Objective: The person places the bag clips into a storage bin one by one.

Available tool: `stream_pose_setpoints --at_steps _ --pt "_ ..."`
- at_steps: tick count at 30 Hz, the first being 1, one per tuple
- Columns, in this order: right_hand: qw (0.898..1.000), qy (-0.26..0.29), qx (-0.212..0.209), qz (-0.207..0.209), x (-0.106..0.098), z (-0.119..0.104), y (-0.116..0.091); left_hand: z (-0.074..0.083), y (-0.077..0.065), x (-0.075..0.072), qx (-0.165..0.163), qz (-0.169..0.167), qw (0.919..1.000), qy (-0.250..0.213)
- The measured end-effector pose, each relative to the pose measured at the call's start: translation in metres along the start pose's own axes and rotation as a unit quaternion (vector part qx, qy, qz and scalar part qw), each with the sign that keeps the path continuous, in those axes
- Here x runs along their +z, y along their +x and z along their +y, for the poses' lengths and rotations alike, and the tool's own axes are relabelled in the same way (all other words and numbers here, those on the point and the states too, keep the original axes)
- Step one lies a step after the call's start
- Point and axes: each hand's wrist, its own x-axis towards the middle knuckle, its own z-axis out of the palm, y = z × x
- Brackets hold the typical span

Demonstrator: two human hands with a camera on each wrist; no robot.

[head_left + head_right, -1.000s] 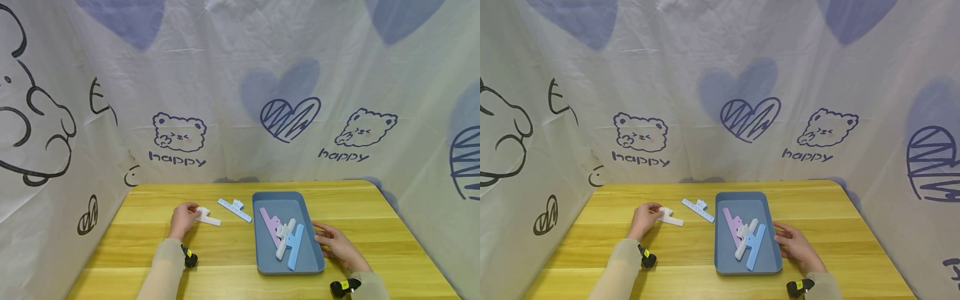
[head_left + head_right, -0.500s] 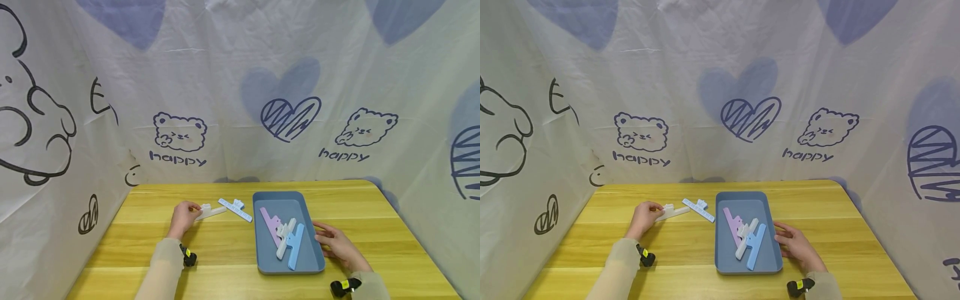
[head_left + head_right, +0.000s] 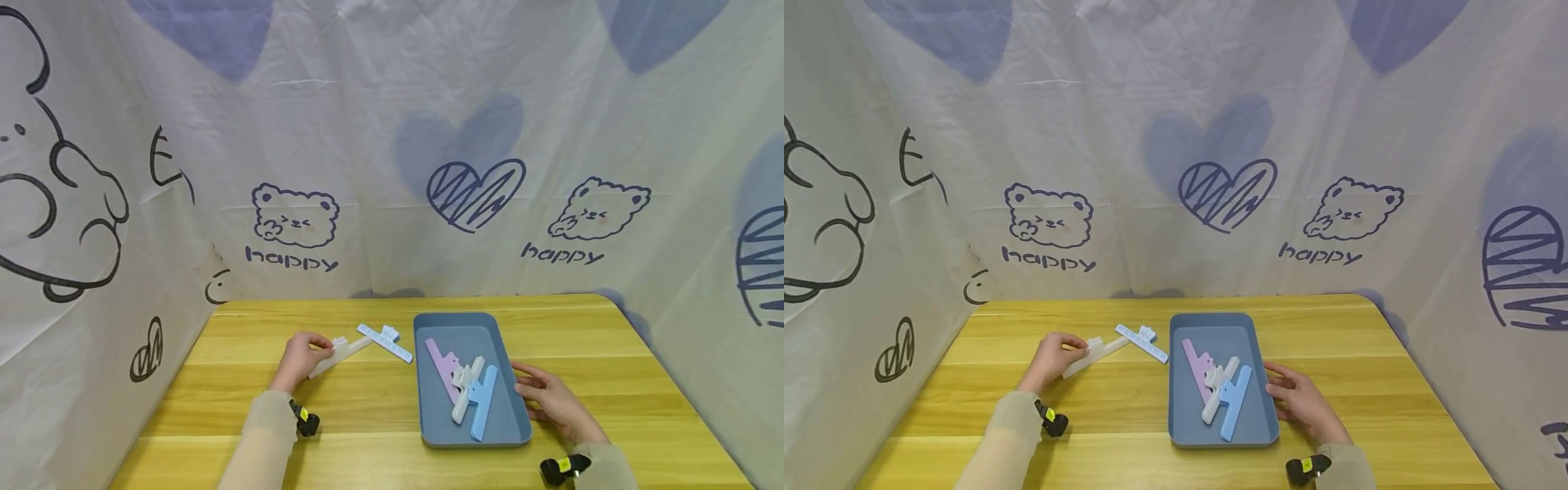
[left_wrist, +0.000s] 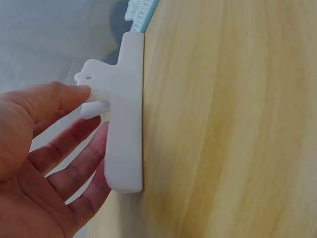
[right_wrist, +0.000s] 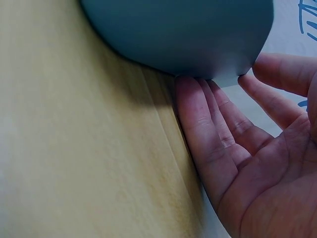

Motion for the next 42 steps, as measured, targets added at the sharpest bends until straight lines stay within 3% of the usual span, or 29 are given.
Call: stream_pose_setpoints --at_steps 9,16,24,35,42 --pt "1.0 0.001 -0.001 0.005 -0.001 0.002 0.001 0.002 -0.003 0.002 -0.008 -0.014 0.9998 -0.016" --pt "1.0 0.0 0.002 0.004 0.0 0.0 -0.001 0.008 -0.006 0.005 -0.015 0.001 0.9987 -0.05" --pt "1.0 0.003 0.001 0.0 -0.001 0.0 0.0 0.018 -0.008 0.011 -0.042 0.011 0.9902 -0.133" --pt "1.0 0.011 -0.003 -0.006 -0.001 0.001 0.0 0.037 -0.01 0.021 -0.029 0.023 0.98 -0.195" --pt "1.0 0.02 -0.004 -0.008 -0.001 0.002 0.0 0.053 -0.014 0.03 -0.011 0.009 0.9761 -0.217"
